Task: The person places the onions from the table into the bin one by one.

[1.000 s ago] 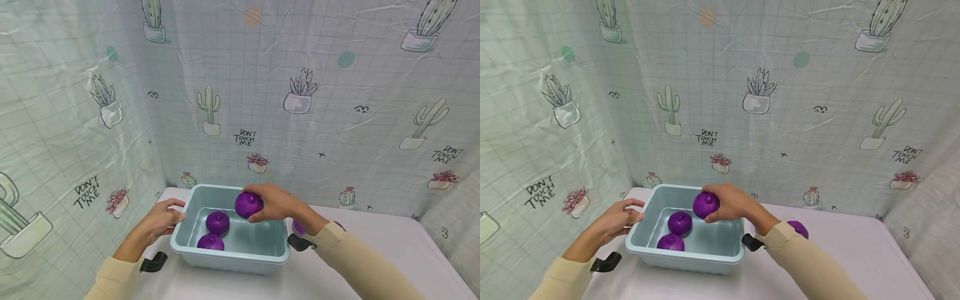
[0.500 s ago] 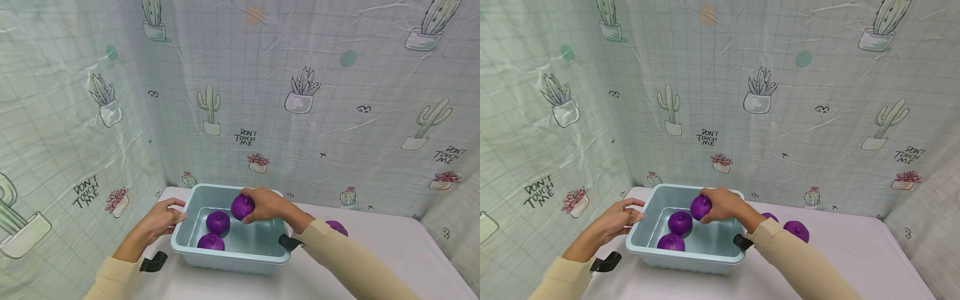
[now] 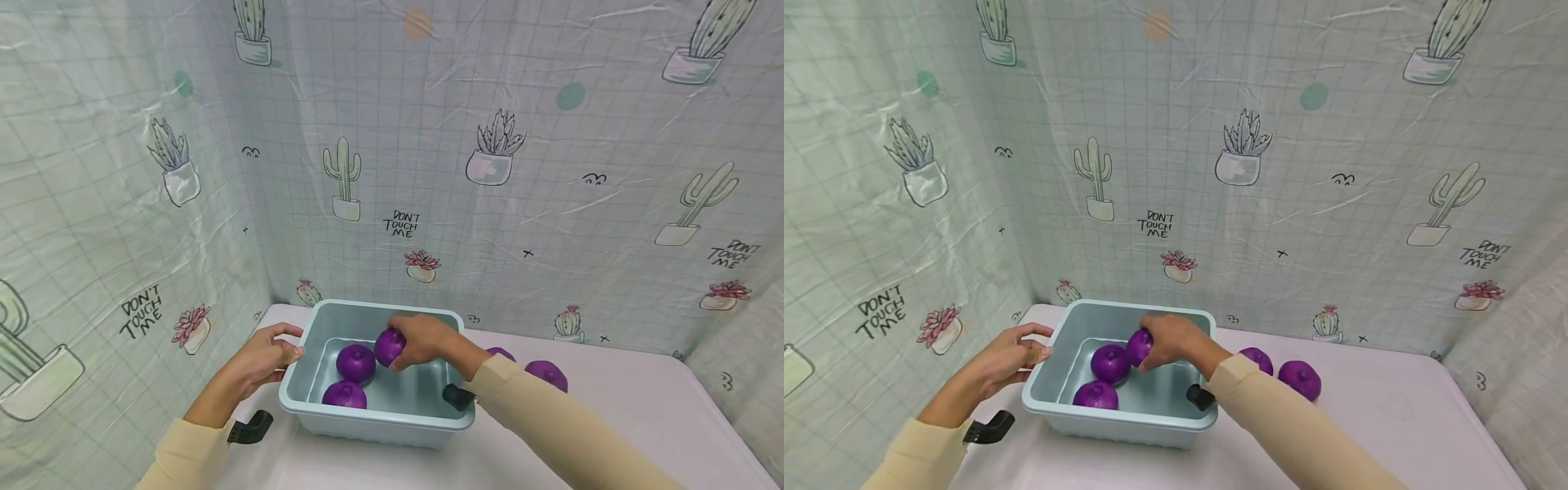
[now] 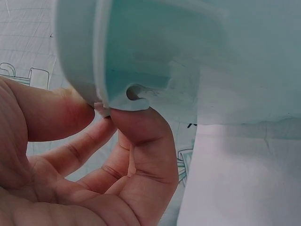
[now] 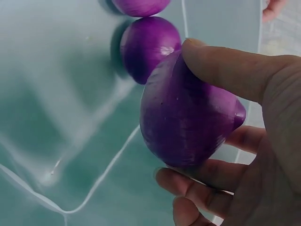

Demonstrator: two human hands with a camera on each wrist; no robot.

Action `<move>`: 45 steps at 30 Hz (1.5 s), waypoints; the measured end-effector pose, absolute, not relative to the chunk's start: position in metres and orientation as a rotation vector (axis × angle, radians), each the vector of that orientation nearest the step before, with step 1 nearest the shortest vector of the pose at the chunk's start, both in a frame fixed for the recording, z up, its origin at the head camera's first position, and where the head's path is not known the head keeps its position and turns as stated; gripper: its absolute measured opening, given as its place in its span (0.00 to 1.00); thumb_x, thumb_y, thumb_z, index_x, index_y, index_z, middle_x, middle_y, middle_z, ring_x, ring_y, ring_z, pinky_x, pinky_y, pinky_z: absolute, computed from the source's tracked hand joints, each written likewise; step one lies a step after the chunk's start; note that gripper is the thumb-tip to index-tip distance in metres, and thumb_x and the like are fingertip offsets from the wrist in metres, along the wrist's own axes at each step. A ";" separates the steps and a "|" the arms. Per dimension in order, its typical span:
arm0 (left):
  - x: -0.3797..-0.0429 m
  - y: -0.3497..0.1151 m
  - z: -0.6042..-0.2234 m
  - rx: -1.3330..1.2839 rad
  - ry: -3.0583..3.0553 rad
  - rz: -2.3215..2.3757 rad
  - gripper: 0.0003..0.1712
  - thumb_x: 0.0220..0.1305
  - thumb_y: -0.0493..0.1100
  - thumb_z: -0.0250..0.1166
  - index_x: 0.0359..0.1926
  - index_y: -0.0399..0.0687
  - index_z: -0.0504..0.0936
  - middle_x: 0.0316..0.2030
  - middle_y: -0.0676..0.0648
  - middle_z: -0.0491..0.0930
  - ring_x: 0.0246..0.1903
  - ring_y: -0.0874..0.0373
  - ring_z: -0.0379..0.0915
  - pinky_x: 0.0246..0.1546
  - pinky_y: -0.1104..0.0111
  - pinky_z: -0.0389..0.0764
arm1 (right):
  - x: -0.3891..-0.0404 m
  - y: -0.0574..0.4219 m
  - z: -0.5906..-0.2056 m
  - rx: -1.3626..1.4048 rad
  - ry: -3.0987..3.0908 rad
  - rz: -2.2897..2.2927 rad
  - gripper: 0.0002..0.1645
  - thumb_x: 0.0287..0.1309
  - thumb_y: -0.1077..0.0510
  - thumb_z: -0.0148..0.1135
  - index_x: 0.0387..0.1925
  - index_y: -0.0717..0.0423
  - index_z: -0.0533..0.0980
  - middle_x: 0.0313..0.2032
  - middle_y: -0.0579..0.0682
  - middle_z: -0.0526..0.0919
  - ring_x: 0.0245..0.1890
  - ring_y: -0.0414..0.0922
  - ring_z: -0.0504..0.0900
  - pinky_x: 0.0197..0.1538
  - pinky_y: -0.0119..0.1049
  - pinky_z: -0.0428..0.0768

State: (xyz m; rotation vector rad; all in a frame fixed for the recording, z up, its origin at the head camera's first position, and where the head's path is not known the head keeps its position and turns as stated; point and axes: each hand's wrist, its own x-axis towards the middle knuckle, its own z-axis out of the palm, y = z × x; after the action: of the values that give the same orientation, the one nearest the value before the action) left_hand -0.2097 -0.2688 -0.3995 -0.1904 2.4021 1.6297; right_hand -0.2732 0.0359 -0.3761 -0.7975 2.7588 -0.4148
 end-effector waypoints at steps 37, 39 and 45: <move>-0.208 -0.266 -0.393 -0.190 2.416 1.600 0.28 0.70 0.37 0.60 0.68 0.37 0.68 0.48 0.35 0.83 0.42 0.49 0.83 0.41 0.59 0.85 | -0.266 0.076 -0.329 -0.765 2.819 -0.340 0.43 0.54 0.42 0.78 0.69 0.49 0.73 0.62 0.56 0.84 0.63 0.54 0.82 0.65 0.53 0.78; -0.208 -0.266 -0.394 -0.189 2.418 1.597 0.28 0.70 0.37 0.60 0.68 0.37 0.68 0.48 0.35 0.83 0.41 0.50 0.83 0.40 0.60 0.84 | -0.264 0.089 -0.324 -0.781 2.829 -0.386 0.42 0.54 0.43 0.77 0.68 0.50 0.74 0.59 0.58 0.85 0.61 0.55 0.83 0.62 0.54 0.79; -0.207 -0.265 -0.396 -0.192 2.431 1.582 0.27 0.71 0.38 0.61 0.68 0.38 0.68 0.48 0.36 0.83 0.41 0.51 0.83 0.40 0.60 0.84 | -0.259 0.143 -0.323 -0.726 2.883 -0.509 0.38 0.57 0.46 0.75 0.66 0.55 0.75 0.56 0.61 0.86 0.56 0.59 0.85 0.57 0.56 0.81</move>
State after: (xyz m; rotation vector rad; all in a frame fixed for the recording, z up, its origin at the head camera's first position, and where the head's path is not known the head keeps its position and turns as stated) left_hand -0.2075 -0.2655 -0.3957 -0.1923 2.4307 1.5821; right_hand -0.2586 0.1427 -0.3226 -0.7261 2.8829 -0.5090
